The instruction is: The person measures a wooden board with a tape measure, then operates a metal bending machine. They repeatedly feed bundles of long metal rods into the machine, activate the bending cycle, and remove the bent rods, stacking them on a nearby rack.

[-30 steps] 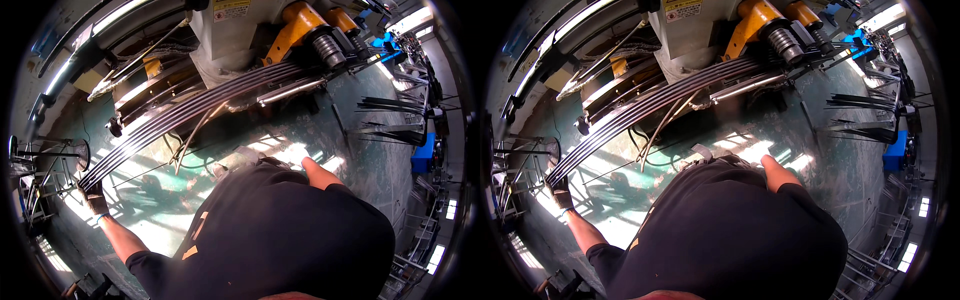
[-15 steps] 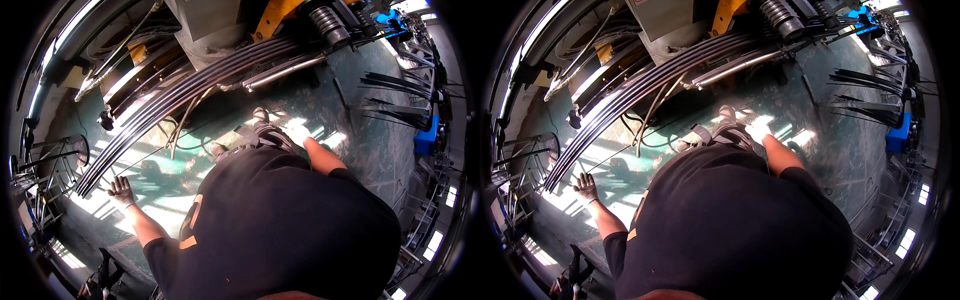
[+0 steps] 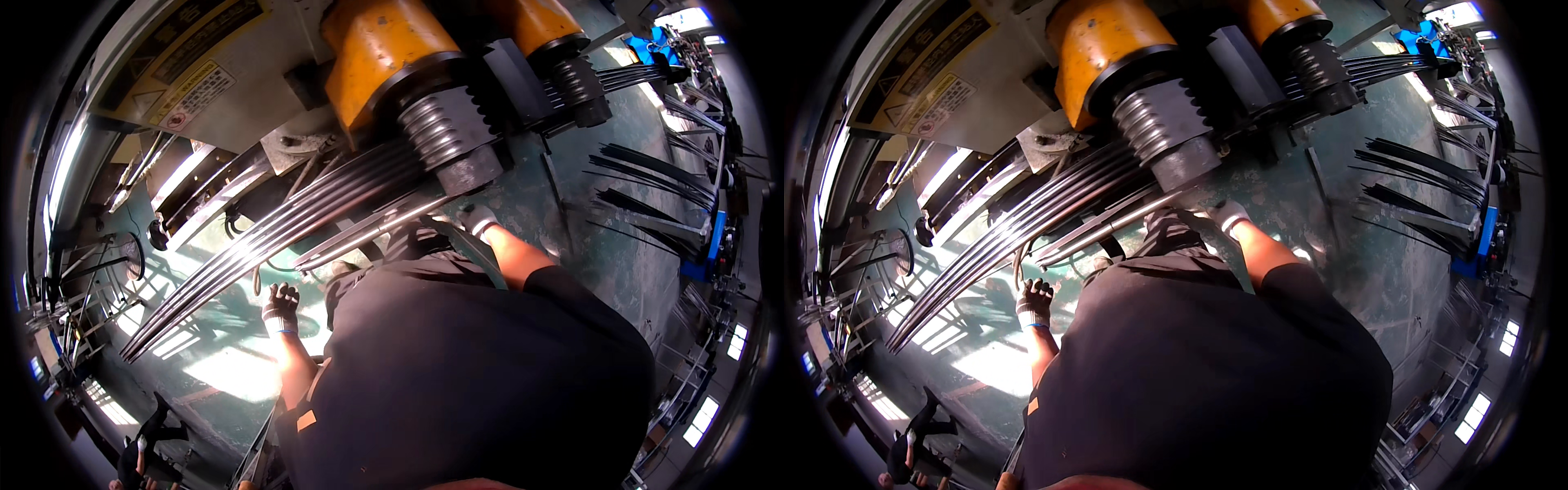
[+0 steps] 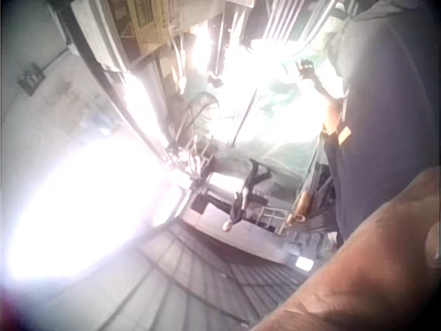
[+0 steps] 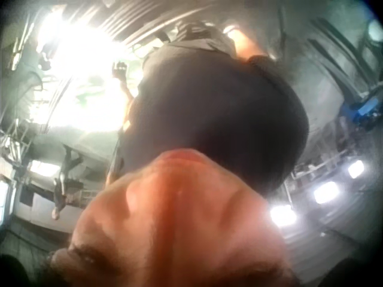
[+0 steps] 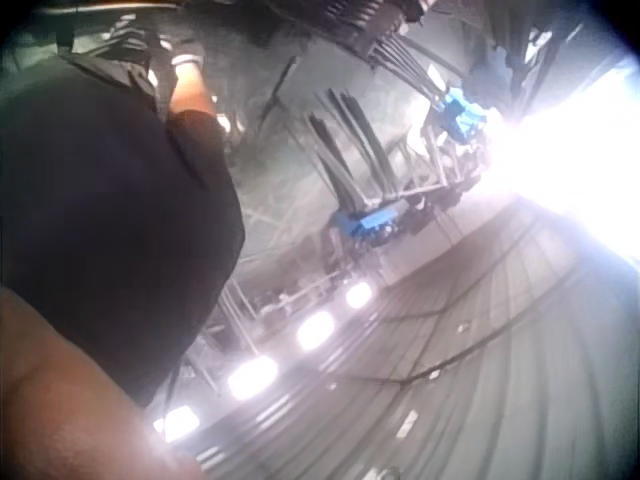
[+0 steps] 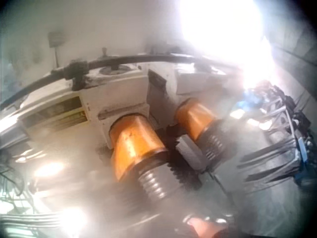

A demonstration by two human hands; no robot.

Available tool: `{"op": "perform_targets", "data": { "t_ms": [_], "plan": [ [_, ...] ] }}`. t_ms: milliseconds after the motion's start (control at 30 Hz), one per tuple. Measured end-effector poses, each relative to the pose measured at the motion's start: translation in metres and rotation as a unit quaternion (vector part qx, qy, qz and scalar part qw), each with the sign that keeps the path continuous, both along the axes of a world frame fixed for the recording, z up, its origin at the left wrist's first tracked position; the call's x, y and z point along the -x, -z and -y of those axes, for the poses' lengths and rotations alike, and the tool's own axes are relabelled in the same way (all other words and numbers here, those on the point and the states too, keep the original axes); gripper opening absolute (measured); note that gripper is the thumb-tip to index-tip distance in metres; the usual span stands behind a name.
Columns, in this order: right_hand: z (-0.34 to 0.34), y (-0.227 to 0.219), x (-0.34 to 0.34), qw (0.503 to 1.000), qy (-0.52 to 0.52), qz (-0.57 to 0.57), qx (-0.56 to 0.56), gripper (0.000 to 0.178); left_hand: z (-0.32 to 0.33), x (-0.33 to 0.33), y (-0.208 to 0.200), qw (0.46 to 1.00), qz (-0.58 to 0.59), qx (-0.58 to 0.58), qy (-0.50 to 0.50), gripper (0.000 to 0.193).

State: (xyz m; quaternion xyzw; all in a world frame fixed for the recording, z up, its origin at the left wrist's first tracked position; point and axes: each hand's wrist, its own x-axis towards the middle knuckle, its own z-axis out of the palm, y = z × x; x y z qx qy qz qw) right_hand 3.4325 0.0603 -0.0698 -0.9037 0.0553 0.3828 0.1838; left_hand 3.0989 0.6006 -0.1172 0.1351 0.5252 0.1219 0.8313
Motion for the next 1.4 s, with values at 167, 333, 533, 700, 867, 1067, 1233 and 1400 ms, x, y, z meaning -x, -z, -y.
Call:
{"op": "perform_targets", "data": {
  "t_ms": [167,333,533,700,867,1067,1233,1400],
  "plan": [
    [0.028,0.014,-0.041,0.992,0.061,0.085,-0.069,0.034,0.100,-0.072,-0.047,0.924,-0.197,-0.238,0.225,0.028],
    [0.067,0.042,0.035,0.994,0.075,0.072,-0.043,0.041,0.137,-0.083,-0.058,0.836,-0.166,-0.305,0.425,0.031],
    [0.132,0.049,0.150,0.999,-0.014,-0.031,0.039,0.049,0.152,-0.058,-0.044,0.848,-0.163,-0.282,0.419,0.032],
    [0.158,0.028,0.196,0.987,0.145,-0.048,0.042,0.054,0.157,0.024,0.011,0.771,-0.192,-0.341,0.502,0.024],
    [0.161,0.035,0.177,0.995,0.091,-0.026,0.044,0.051,0.184,0.019,-0.031,0.708,-0.277,-0.372,0.532,0.025],
    [0.132,0.019,0.098,0.994,0.109,-0.001,-0.031,0.047,0.170,0.019,0.017,0.885,-0.187,-0.302,0.301,0.024],
    [0.116,-0.050,0.055,0.983,0.143,0.045,-0.110,0.050,0.081,-0.014,0.040,0.893,-0.033,-0.394,0.213,0.017],
    [0.134,-0.052,0.032,0.981,0.129,0.058,-0.130,0.047,0.061,-0.104,-0.088,0.908,0.070,-0.410,0.047,0.044]
  ]
}}
